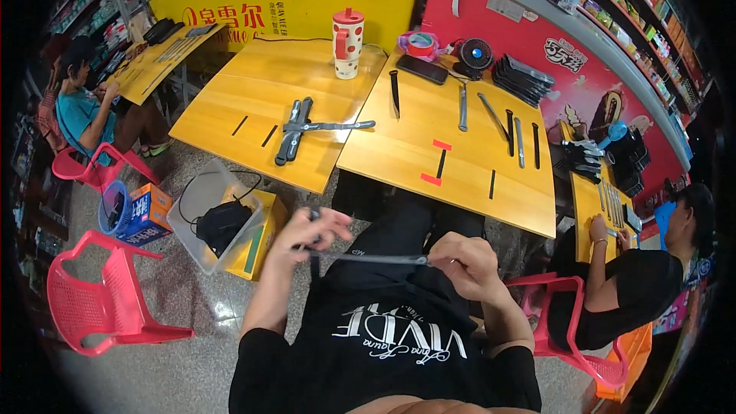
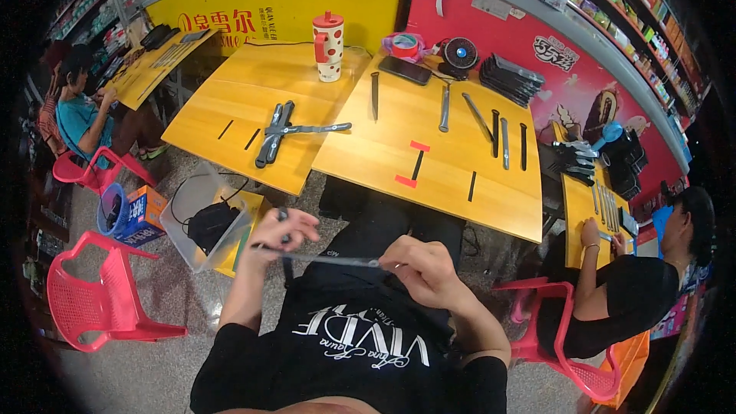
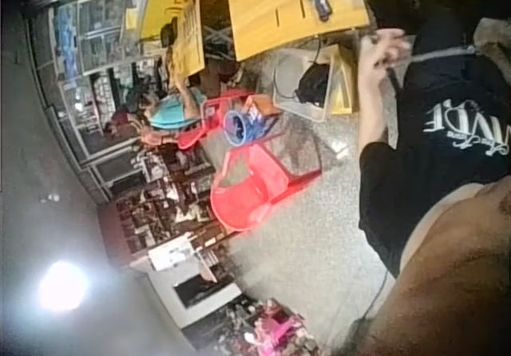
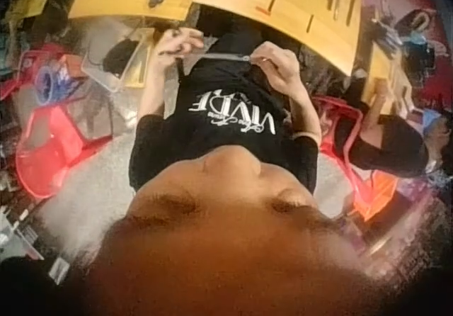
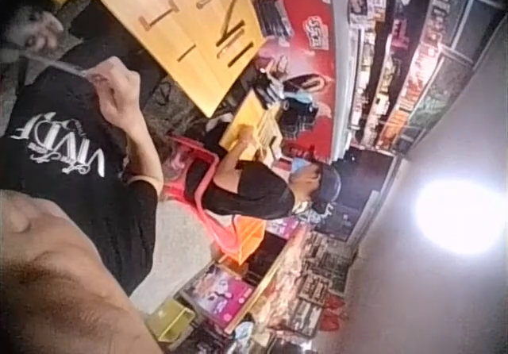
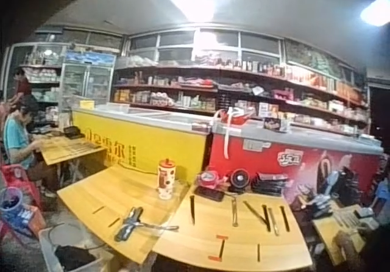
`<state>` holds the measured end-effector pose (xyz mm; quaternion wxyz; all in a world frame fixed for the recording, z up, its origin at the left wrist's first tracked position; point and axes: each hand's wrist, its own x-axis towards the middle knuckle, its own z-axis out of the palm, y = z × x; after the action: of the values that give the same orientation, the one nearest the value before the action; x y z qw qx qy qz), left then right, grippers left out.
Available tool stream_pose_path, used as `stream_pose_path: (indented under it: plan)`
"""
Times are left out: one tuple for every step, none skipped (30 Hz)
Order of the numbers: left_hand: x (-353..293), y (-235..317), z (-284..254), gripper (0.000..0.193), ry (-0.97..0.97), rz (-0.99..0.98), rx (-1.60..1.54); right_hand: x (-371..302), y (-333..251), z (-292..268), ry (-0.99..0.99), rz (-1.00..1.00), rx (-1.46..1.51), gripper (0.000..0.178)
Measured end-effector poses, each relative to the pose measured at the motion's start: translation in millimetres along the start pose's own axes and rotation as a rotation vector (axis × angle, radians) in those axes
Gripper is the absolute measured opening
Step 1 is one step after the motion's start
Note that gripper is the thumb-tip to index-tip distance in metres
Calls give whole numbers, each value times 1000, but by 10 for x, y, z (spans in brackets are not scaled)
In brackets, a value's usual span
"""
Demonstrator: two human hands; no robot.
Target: Attaching metal clips and fasteners to black webbing straps at a workbench.
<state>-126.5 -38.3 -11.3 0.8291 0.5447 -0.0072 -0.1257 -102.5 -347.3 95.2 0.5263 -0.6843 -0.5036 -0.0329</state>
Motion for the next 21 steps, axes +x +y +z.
stream_pose_path:
  plan:
    - [20,-11,131,38,-43,-72,-41,-40,28,-1,65,55,-16,19]
    - [111,-29,250,39,-109,-41,-94,-73,46,-8,131,107,-46,17]
    - [142,-54,321,41,-162,-14,-150,-106,93,14,139,122,-40,17]
    - [187,-48,341,41,-162,-33,-151,-130,168,40,261,232,-55,15]
    - [265,-28,354,40,-195,-58,-162,-152,236,58,383,346,-74,13]
    - [315,-8,348,39,-217,-77,-172,-97,323,71,475,367,-102,10]
    - [349,-19,321,39,-210,-92,-177,-25,487,53,515,251,-237,9]
    - [421,-38,279,37,-164,-134,-183,80,628,4,543,210,-335,9]
    - [520,-8,307,35,-142,-168,-173,172,716,-108,590,157,-449,9]
    - [594,26,370,33,-147,-183,-179,256,846,-243,616,95,-557,9]
    - [650,20,361,33,-148,-191,-174,369,1037,-341,630,38,-651,9]
    - [684,-2,338,33,-144,-205,-188,493,1191,-423,618,30,-726,12]
    - [705,-39,307,32,-137,-219,-203,615,1352,-484,604,22,-799,17]
    - [730,-87,300,31,-138,-225,-222,732,1510,-556,579,-2,-868,17]
    - [736,-136,293,30,-131,-239,-242,825,1675,-616,552,-27,-935,17]
    - [736,-200,291,29,-121,-255,-259,896,1853,-654,557,-22,-939,17]
    - [752,-281,280,29,-116,-271,-277,948,2057,-680,468,20,-1060,16]
    - [748,-355,265,28,-112,-290,-285,987,2218,-684,376,61,-1176,15]
    - [748,-410,260,28,-106,-309,-288,1004,2361,-684,382,64,-1184,15]
    - [709,-435,243,28,-89,-329,-305,1039,2508,-638,284,97,-1236,14]
    - [695,-467,232,28,-81,-352,-325,1063,2589,-613,182,134,-1294,14]
